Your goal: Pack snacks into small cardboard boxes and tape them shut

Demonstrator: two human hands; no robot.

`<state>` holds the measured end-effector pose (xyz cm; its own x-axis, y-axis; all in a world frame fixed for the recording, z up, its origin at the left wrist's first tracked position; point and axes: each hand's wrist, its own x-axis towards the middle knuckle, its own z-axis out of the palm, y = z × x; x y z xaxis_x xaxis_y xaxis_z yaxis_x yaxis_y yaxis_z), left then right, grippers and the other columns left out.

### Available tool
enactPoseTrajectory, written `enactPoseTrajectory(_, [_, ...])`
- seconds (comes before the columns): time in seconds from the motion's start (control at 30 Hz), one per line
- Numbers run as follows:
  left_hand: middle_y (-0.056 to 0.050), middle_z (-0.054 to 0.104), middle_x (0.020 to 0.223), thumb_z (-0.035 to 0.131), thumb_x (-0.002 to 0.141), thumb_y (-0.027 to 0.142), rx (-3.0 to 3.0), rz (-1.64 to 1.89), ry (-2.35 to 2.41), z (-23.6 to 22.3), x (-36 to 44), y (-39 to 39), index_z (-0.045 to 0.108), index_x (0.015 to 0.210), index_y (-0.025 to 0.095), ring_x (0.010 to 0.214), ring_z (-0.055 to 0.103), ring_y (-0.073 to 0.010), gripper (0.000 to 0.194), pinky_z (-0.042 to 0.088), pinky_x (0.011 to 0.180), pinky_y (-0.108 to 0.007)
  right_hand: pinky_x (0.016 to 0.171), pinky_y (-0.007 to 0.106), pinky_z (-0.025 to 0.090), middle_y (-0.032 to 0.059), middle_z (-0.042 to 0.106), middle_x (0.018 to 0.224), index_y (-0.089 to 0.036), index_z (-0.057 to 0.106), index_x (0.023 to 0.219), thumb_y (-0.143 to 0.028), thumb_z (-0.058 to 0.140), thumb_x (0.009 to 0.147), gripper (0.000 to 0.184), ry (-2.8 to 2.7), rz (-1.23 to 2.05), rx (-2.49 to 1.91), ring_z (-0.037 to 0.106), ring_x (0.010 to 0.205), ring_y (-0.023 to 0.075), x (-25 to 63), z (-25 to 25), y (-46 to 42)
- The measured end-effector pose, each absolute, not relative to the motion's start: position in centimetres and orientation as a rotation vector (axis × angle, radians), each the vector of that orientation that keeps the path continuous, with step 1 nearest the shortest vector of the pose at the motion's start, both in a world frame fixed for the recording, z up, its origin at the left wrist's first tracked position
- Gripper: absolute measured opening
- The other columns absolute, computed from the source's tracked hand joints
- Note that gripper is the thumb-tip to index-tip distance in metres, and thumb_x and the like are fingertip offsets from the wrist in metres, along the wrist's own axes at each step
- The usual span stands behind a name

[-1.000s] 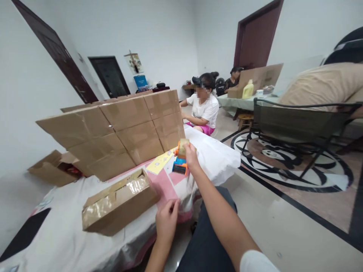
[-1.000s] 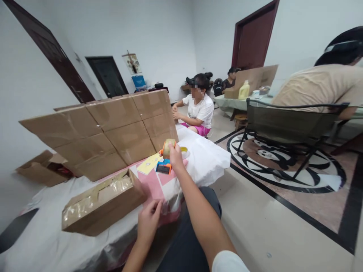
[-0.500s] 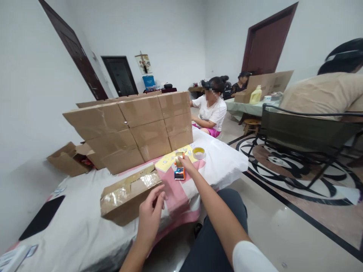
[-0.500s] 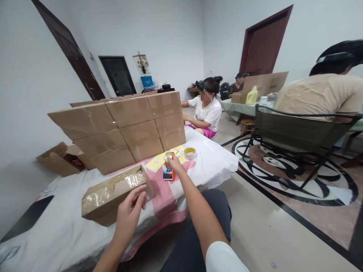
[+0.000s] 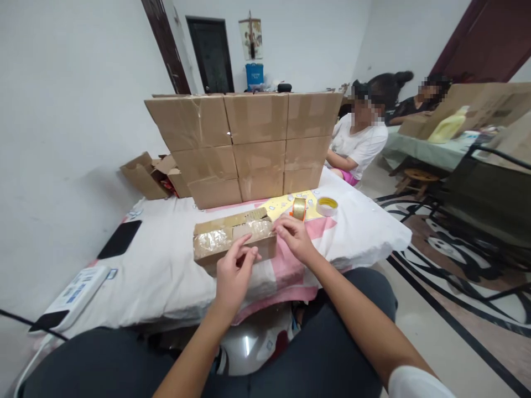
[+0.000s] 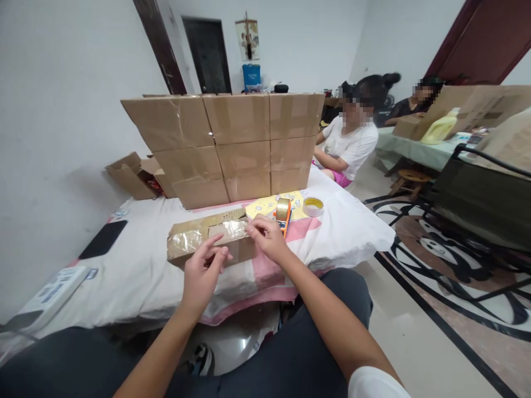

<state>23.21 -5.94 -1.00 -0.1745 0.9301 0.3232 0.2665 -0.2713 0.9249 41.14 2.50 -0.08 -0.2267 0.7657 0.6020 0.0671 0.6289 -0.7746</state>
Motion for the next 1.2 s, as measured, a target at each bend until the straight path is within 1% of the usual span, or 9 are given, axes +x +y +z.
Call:
enactPoseTrajectory(0.13, [-0.001,0.074,0.079,0.059,0.093,0.043,1.588,1.467,1.410,-1.2,23.3,-6.2,0.063,0.124,0.022,0.065,0.065,-0.0144,0.037,0.050,0.066,-0.026,0.058,0.029,0.038,0.0030,0.062,0.076,-0.020,0.073,0.085,-0.039,0.067,0.088,0.020,-1.801,0.792,-0.652,0.051,0.063,0.0153,39.9,0.6,0.7])
enactPoseTrajectory(0.33, [-0.002,0.076,0.097,0.069,0.087,0.045,1.669,1.469,1.787,-0.2,21.5,-5.5,0.043,0.143,0.026,0.063,0.063,-0.0138,0.065,0.049,0.065,-0.028,0.065,0.032,0.041,0.0030,0.061,0.071,-0.020,0.066,0.071,-0.034,0.064,0.091,0.024,-1.737,0.720,-0.703,0.054,0.070,0.0171,40.6,1.8,0.4])
enactPoseTrajectory(0.53, [-0.006,0.067,0.112,0.066,0.089,0.036,1.778,1.906,1.940,1.1,18.3,-4.8,0.050,0.134,0.022,0.076,0.056,-0.0141,0.050,0.048,0.072,-0.030,0.076,0.033,0.042,0.0016,0.062,0.071,-0.020,0.066,0.066,-0.039,0.067,0.088,0.029,-1.781,0.739,-0.727,0.055,0.077,0.0177,39.8,3.9,1.9])
enactPoseTrajectory(0.7, [-0.014,0.054,0.121,0.067,0.085,0.027,1.972,2.220,1.931,0.2,17.5,-5.1,0.049,0.133,0.017,0.094,0.056,-0.0209,0.053,0.048,0.078,-0.035,0.067,0.027,0.040,0.0023,0.067,0.073,-0.017,0.072,0.071,-0.036,0.068,0.082,0.023,-1.888,0.955,-0.818,0.056,0.070,0.0147,36.6,4.7,4.9])
enactPoseTrajectory(0.8, [-0.015,0.055,0.120,0.067,0.083,0.022,2.096,2.262,1.900,-0.5,17.5,-5.0,0.049,0.133,0.017,0.107,0.056,-0.0264,0.053,0.049,0.084,-0.039,0.065,0.026,0.038,0.0023,0.068,0.070,-0.015,0.074,0.070,-0.032,0.067,0.081,0.021,-1.955,0.915,-0.959,0.056,0.066,0.0136,35.1,4.5,6.3])
enactPoseTrajectory(0.9, [-0.014,0.063,0.117,0.065,0.085,0.017,2.261,2.152,1.875,-0.9,17.8,-4.6,0.053,0.129,0.017,0.112,0.059,-0.0275,0.046,0.047,0.093,-0.043,0.068,0.026,0.037,0.0021,0.069,0.068,-0.014,0.074,0.068,-0.031,0.066,0.081,0.023,-2.013,0.784,-1.085,0.058,0.069,0.0143,34.2,4.3,6.7])
enactPoseTrajectory(1.0, [-0.008,0.072,0.116,0.063,0.088,0.018,2.516,1.767,1.882,-1.3,18.2,-4.1,0.060,0.121,0.021,0.111,0.064,-0.0254,0.034,0.041,0.101,-0.044,0.069,0.026,0.036,0.0016,0.068,0.064,-0.014,0.074,0.066,-0.032,0.062,0.084,0.028,-2.076,0.709,-1.166,0.057,0.068,0.0146,33.9,4.2,6.7])
enactPoseTrajectory(1.1, [-0.004,0.073,0.121,0.059,0.090,0.018,2.732,1.429,1.785,-2.1,18.4,-3.6,0.063,0.119,0.022,0.118,0.065,-0.0235,0.030,0.038,0.105,-0.043,0.070,0.027,0.035,0.0015,0.069,0.065,-0.015,0.075,0.068,-0.032,0.061,0.084,0.027,-2.112,0.648,-1.243,0.056,0.068,0.0147,33.8,4.3,6.6])
enactPoseTrajectory(1.2, [-0.004,0.072,0.126,0.057,0.091,0.014,2.817,1.388,1.715,-3.1,18.4,-3.4,0.064,0.120,0.021,0.122,0.063,-0.0232,0.032,0.041,0.106,-0.040,0.077,0.030,0.035,0.0012,0.069,0.066,-0.018,0.075,0.070,-0.031,0.064,0.081,0.020,-2.167,0.548,-1.311,0.057,0.071,0.0160,33.7,4.3,6.6])
